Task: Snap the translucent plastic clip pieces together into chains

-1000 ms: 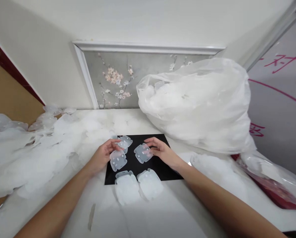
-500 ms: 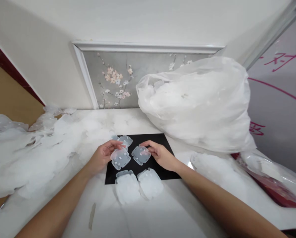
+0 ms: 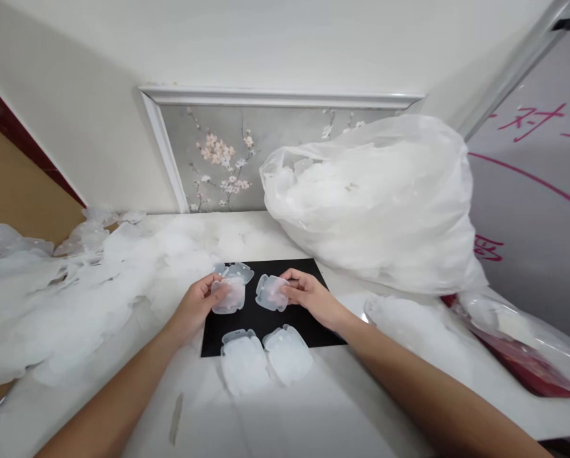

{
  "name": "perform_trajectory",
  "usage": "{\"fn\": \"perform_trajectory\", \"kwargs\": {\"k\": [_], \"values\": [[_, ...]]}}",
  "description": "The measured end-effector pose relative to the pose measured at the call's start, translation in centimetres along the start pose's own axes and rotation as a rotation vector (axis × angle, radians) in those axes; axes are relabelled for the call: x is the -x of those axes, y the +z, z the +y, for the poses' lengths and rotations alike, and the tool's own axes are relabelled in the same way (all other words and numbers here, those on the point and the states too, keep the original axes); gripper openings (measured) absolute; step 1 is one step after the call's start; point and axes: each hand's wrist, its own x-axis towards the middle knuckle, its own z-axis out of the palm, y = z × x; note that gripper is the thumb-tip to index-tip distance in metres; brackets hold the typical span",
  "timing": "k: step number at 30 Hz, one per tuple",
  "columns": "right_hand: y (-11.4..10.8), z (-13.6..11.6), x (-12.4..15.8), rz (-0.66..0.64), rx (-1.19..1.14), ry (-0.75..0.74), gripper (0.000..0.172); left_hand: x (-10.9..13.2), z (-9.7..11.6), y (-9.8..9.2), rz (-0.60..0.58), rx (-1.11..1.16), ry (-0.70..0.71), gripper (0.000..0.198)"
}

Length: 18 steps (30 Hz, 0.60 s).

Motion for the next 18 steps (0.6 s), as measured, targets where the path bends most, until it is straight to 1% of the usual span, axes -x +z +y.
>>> {"fn": "perform_trajectory", "kwargs": {"k": [2, 4, 6, 9, 12, 18], "values": [[0.04, -0.02, 0.02, -0.008, -0.138, 0.097, 0.034, 0.28, 0.11, 0.59, 0.009, 0.128, -0.073, 0.034], [0.02, -0.15, 0.05, -0.014, -0.221, 0.154, 0.036, 0.45, 0.26, 0.99, -0.002, 0.245, -0.139, 0.036], [-0.02, -0.34, 0.06, -0.023, -0.264, 0.183, 0.035, 0.48, 0.4, 1.15, -0.021, 0.326, -0.198, 0.036], [-0.1, -0.6, 0.08, -0.036, -0.289, 0.195, 0.034, 0.39, 0.54, 1.09, -0.062, 0.38, -0.258, 0.044], [-0.22, -0.64, 0.08, -0.04, -0.293, 0.199, 0.032, 0.33, 0.63, 0.97, -0.107, 0.379, -0.272, 0.048], [-0.65, -0.19, -0.03, -0.053, -0.286, 0.204, 0.031, 0.54, 0.75, 0.83, -0.186, 0.39, -0.25, 0.053]]}}
